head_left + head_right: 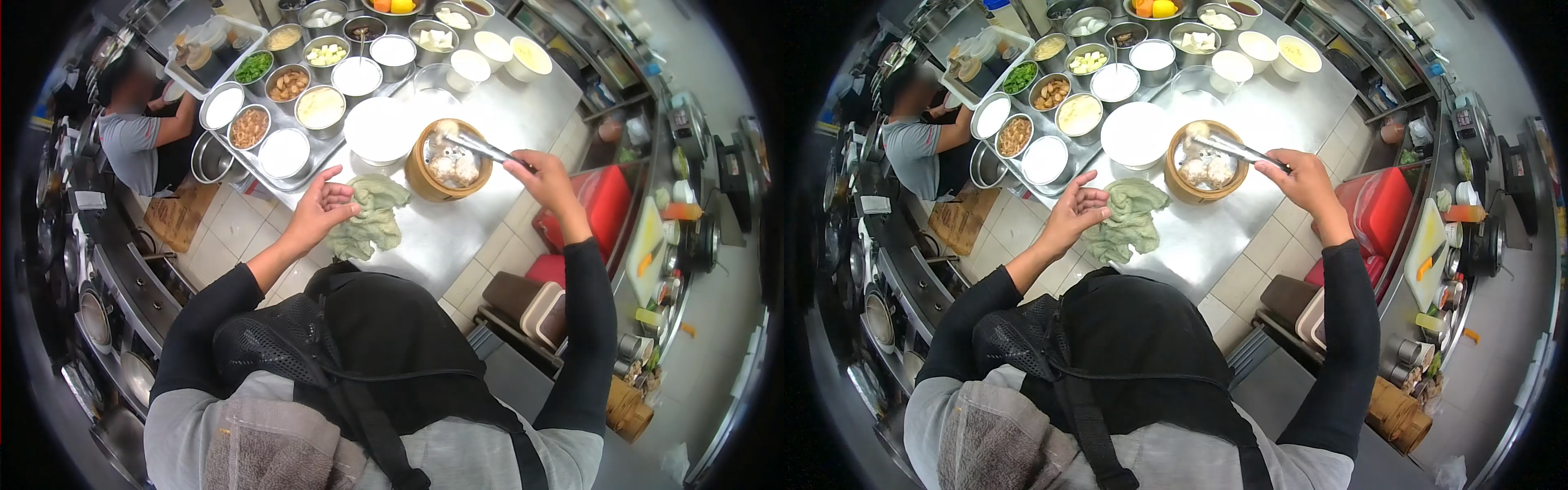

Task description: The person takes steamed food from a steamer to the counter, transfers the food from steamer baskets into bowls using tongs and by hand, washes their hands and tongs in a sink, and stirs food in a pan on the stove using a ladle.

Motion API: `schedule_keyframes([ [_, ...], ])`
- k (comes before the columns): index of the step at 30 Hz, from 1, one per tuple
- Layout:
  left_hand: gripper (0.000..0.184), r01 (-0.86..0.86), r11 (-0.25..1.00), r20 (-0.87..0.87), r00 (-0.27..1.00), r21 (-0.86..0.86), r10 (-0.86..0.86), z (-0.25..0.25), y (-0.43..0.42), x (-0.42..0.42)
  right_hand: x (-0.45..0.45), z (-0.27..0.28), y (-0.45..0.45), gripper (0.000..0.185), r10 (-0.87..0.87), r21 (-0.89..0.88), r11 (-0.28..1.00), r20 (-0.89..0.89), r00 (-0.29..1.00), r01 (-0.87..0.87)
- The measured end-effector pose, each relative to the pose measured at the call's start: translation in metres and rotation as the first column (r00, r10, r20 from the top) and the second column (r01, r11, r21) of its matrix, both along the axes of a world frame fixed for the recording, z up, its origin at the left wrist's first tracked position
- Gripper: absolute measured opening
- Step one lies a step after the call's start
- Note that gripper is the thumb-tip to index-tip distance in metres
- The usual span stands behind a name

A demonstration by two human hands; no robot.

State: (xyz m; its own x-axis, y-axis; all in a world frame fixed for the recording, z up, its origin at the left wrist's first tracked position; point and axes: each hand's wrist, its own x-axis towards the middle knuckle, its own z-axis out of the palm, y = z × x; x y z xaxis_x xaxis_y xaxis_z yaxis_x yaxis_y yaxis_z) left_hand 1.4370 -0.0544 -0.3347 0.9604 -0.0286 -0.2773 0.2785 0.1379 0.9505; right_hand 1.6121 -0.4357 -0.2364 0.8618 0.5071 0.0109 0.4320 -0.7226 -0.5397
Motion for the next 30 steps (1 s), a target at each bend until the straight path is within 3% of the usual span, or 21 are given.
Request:
schedule_keyframes([
  [1, 0.081, -0.002, 1.0, 0.002, 1.0, -0.009, 0.002, 0.001, 0.0, 0.001, 0.003, -0.004, -0.007, 0.035, 0.0, -0.001, 1.0, 0.001, 1.0, 0.0],
  [3, 0.08, -0.019, 1.0, -0.006, 1.0, -0.018, 0.019, 0.004, 0.0, 0.002, 0.011, -0.011, -0.016, 0.036, -0.075, 0.263, 0.955, -0.235, 0.969, 0.137],
  [4, 0.079, -0.034, 0.999, -0.016, 0.999, -0.025, 0.034, 0.005, 0.001, 0.002, 0.017, -0.011, -0.022, 0.036, -0.076, 0.263, 0.955, -0.233, 0.969, 0.138],
  [6, 0.077, -0.029, 0.999, -0.016, 0.999, -0.023, 0.028, 0.005, 0.003, -0.001, 0.026, 0.005, -0.025, 0.04, -0.195, 0.29, 0.903, -0.382, 0.903, 0.317],
  [11, 0.075, -0.077, 0.997, -0.023, 0.997, -0.029, 0.077, 0.004, 0.009, -0.004, 0.096, 0.022, -0.02, 0.048, -0.332, 0.248, 0.89, -0.22, 0.917, 0.382],
  [14, 0.074, -0.121, 0.993, -0.007, 0.993, -0.009, 0.121, 0.008, 0.016, -0.01, 0.147, 0.015, -0.015, 0.063, -0.35, 0.097, 0.934, 0.056, 0.935, 0.344],
  [18, 0.074, -0.196, 0.98, -0.007, 0.981, 0.022, 0.196, 0.005, 0.031, -0.018, 0.187, 0.014, 0.003, 0.067, -0.327, 0.038, 0.945, 0.068, 0.943, 0.325],
  [20, 0.072, -0.208, 0.977, 0.003, 0.978, 0.042, 0.208, 0.003, 0.04, -0.025, 0.19, 0.017, -0.001, 0.069, -0.343, -0.061, 0.938, -0.029, 0.939, 0.341],
  [25, 0.065, -0.276, 0.957, -0.016, 0.96, 0.087, 0.278, 0.006, 0.051, -0.037, 0.177, -0.025, -0.073, 0.07, -0.464, -0.049, 0.886, -0.108, 0.879, 0.461],
  [27, 0.062, -0.291, 0.95, -0.012, 0.956, 0.109, 0.294, 0.009, 0.054, -0.038, 0.165, -0.061, -0.106, 0.067, -0.517, -0.062, 0.851, 0.067, 0.853, 0.521],
  [30, 0.061, -0.292, 0.946, -0.007, 0.955, 0.137, 0.296, 0.01, 0.05, -0.035, 0.139, -0.105, -0.12, 0.064, -0.496, -0.051, 0.857, 0.193, 0.847, 0.513],
])
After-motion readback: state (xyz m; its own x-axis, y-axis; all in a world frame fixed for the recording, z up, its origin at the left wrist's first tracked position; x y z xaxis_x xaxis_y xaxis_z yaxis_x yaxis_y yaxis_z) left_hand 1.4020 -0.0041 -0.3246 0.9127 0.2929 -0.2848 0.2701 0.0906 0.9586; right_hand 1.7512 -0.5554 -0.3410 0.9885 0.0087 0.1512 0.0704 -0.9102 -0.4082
